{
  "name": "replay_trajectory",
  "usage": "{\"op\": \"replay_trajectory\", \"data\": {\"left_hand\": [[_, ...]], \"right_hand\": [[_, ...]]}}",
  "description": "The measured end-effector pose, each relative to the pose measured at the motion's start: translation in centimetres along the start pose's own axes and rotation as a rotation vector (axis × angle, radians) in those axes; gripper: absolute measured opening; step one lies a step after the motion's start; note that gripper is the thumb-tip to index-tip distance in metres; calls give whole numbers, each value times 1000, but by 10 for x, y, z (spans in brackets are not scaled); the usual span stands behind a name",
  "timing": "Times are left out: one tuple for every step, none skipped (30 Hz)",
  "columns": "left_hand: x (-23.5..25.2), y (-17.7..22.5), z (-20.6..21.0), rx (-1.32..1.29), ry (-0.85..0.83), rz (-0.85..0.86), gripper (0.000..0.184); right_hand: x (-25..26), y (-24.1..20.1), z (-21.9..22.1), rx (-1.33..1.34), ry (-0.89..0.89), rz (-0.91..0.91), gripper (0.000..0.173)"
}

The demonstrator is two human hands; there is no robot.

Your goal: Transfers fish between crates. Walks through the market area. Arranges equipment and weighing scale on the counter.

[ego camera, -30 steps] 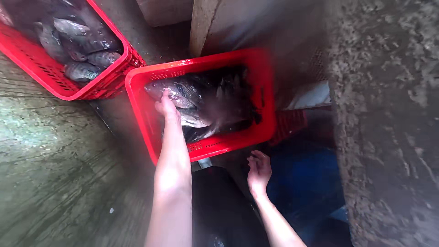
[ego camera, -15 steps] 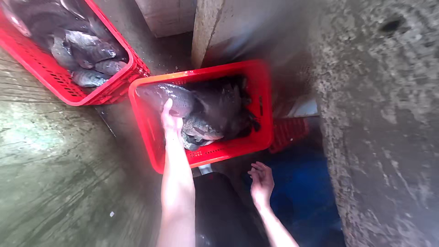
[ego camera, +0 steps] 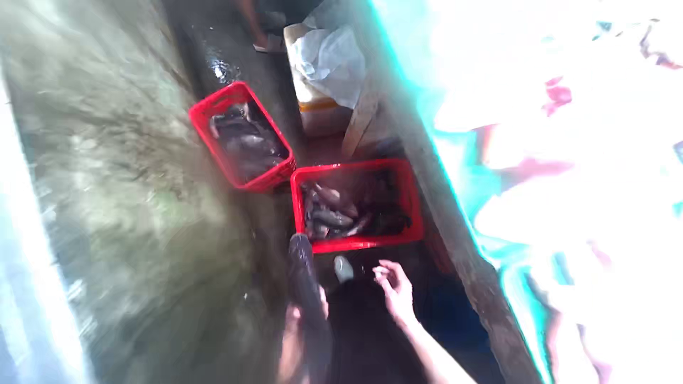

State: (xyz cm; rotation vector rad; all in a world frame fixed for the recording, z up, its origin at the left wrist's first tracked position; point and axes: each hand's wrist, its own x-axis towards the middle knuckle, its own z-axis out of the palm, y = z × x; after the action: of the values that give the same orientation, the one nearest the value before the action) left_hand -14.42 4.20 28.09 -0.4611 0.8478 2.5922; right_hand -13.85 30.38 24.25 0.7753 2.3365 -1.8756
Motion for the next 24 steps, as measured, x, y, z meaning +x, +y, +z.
{"op": "replay_trajectory", "data": {"left_hand": [[-41,2,5,84,149,-7,81],[-61,8,14,119,283,12,82],[-67,18,24,73,371,47,76],[-72,32,33,38,432,94,69],[-78,49,41,27,472,172,59],[-82,70,46,18,487,265,52],[-87,95,51,6,497,366,45],[-93,122,55,-22,498,474,41],[-104,150,59,-56,486,575,43],[-117,179,62,-109,470,670,44],[-131,207,65,-148,468,755,40],[-147,232,67,-158,478,819,36],[-166,254,66,-140,474,872,36],[-186,274,63,-103,466,916,40],[-207,293,60,-42,488,951,43],[-230,308,60,2,528,988,42],[-254,324,64,11,580,1050,38],[-277,338,65,22,636,1108,41],[-299,348,64,41,701,1151,45],[-322,352,61,58,765,1169,52],[-343,354,58,76,822,1186,54],[-363,355,54,95,872,1210,54],[-383,352,48,126,916,1227,56],[-402,344,39,172,945,1228,58]], "right_hand": [[-27,-8,-1,-1,-91,29,37],[-44,-15,3,-5,-170,35,37],[-54,-21,9,-18,-227,35,36],[-69,-26,15,-44,-272,39,36],[-85,-29,19,-84,-312,36,36],[-97,-32,22,-136,-351,27,36],[-107,-33,26,-190,-384,25,37],[-116,-34,30,-242,-419,27,37],[-125,-35,33,-292,-454,32,37],[-132,-37,35,-337,-492,33,36],[-138,-40,38,-382,-530,32,36],[-145,-44,39,-425,-562,22,35],[-151,-49,40,-465,-588,2,34],[-158,-54,42,-506,-610,-23,32],[-165,-59,44,-542,-636,-45,31],[-172,-64,46,-566,-664,-62,31],[-180,-72,48,-585,-692,-84,32],[-189,-81,53,-600,-719,-114,32],[-198,-91,56,-606,-752,-141,33],[-209,-101,58,-613,-791,-163,34],[-218,-112,62,-620,-833,-191,36],[-227,-122,68,-644,-882,-231,37],[-238,-134,72,-696,-942,-273,40],[-250,-147,74,-777,-1000,-338,43]]}}
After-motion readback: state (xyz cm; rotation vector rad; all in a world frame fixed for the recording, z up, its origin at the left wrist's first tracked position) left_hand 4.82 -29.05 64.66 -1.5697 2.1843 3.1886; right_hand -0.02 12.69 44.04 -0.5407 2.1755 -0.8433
